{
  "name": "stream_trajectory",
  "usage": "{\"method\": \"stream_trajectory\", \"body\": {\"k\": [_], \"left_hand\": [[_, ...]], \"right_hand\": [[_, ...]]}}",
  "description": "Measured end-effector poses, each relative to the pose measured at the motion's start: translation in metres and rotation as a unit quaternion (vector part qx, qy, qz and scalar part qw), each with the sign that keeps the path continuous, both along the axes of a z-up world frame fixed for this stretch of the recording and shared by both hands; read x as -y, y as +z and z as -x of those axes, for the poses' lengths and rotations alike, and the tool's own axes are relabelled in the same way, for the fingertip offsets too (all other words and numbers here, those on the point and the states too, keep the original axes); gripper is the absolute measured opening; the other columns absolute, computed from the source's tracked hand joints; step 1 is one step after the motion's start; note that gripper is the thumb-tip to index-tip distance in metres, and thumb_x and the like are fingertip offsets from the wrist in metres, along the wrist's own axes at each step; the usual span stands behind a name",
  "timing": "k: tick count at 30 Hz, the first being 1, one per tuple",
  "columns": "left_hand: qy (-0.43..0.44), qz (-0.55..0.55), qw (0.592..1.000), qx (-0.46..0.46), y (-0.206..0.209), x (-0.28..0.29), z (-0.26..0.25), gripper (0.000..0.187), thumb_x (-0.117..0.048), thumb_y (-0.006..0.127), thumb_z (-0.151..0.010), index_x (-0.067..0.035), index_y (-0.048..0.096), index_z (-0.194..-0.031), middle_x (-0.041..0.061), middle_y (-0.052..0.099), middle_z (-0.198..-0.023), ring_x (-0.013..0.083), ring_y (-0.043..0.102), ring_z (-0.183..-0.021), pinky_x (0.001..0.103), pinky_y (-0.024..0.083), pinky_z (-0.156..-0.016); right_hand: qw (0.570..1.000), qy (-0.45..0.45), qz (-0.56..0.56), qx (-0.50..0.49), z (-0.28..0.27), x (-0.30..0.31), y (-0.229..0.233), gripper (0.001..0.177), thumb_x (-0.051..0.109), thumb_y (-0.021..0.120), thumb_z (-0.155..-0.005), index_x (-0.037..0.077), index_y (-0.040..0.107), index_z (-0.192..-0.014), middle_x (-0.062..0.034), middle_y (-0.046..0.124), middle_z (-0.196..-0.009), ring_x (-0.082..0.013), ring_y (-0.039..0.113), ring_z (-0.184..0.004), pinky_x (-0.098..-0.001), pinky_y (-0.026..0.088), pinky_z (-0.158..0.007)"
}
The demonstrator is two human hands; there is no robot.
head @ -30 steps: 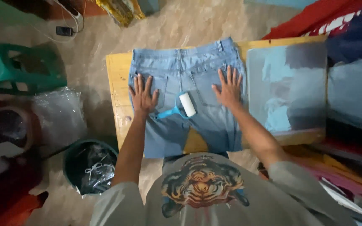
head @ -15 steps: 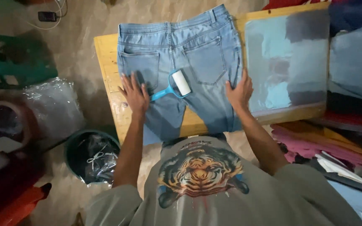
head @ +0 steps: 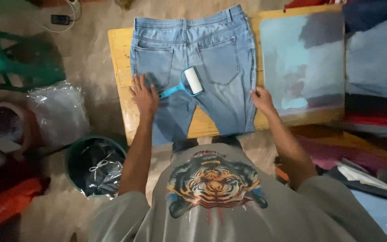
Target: The person uses a lint roller to clean a pair of blue jeans, folds them neatly, and then packages them into a clear plastic bag.
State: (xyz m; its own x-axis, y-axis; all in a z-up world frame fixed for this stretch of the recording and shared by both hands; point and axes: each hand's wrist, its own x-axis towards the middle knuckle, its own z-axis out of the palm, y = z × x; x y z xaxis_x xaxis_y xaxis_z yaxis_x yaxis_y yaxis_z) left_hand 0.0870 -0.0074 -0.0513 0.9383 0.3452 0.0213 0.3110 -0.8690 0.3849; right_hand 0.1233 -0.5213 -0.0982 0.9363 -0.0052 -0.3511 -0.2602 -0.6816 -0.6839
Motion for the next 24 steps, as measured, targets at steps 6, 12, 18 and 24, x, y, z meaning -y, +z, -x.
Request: {"method": "stream_trajectory", "body": {"k": [6,12,18,24], "left_hand": [[-0.1,0.068,0.964,0.236,-0.039,0.137,0.055,0.03,-0.024,0.069,-0.09,-0.015,0.067,-0.118,0.005,0.067,-0.101,0.0295,0.068,-0.09,0.044,0.051,-0.084],[-0.018,0.179,0.956,-0.231,-0.011,0.256,0.126,0.07,-0.064,0.068,-0.088,-0.016,0.045,-0.133,0.012,0.063,-0.118,0.0357,0.073,-0.105,0.051,0.057,-0.084],[0.107,0.228,0.95,-0.184,0.007,0.283,0.123,0.059,-0.041,0.068,-0.095,-0.01,0.037,-0.135,0.018,0.064,-0.121,0.0448,0.071,-0.106,0.06,0.053,-0.093],[0.09,0.235,0.953,-0.171,-0.05,0.278,0.127,0.038,-0.049,0.057,-0.097,-0.013,0.063,-0.105,0.017,0.073,-0.098,0.0416,0.074,-0.099,0.054,0.057,-0.082]], "right_hand": [[0.997,0.051,-0.045,-0.044,0.007,-0.035,0.066,0.043,0.044,0.076,-0.093,0.004,0.061,-0.099,-0.0125,0.059,-0.082,-0.0301,0.062,-0.081,-0.0449,0.047,-0.07],[0.967,0.18,0.155,-0.096,0.061,0.011,-0.001,0.036,0.037,0.069,-0.086,0.002,0.07,-0.08,-0.0197,0.071,-0.078,-0.0415,0.074,-0.083,-0.0527,0.056,-0.068],[0.995,0.061,-0.061,-0.058,0.087,0.009,0.003,0.019,0.021,0.062,-0.092,0.005,0.068,-0.087,-0.0137,0.065,-0.072,-0.0315,0.069,-0.073,-0.0448,0.053,-0.065],[0.973,-0.054,-0.087,-0.209,0.111,0.02,0.078,0.076,0.054,0.067,-0.097,0.002,0.047,-0.149,-0.0254,0.051,-0.149,-0.0419,0.051,-0.138,-0.059,0.05,-0.104]]}}
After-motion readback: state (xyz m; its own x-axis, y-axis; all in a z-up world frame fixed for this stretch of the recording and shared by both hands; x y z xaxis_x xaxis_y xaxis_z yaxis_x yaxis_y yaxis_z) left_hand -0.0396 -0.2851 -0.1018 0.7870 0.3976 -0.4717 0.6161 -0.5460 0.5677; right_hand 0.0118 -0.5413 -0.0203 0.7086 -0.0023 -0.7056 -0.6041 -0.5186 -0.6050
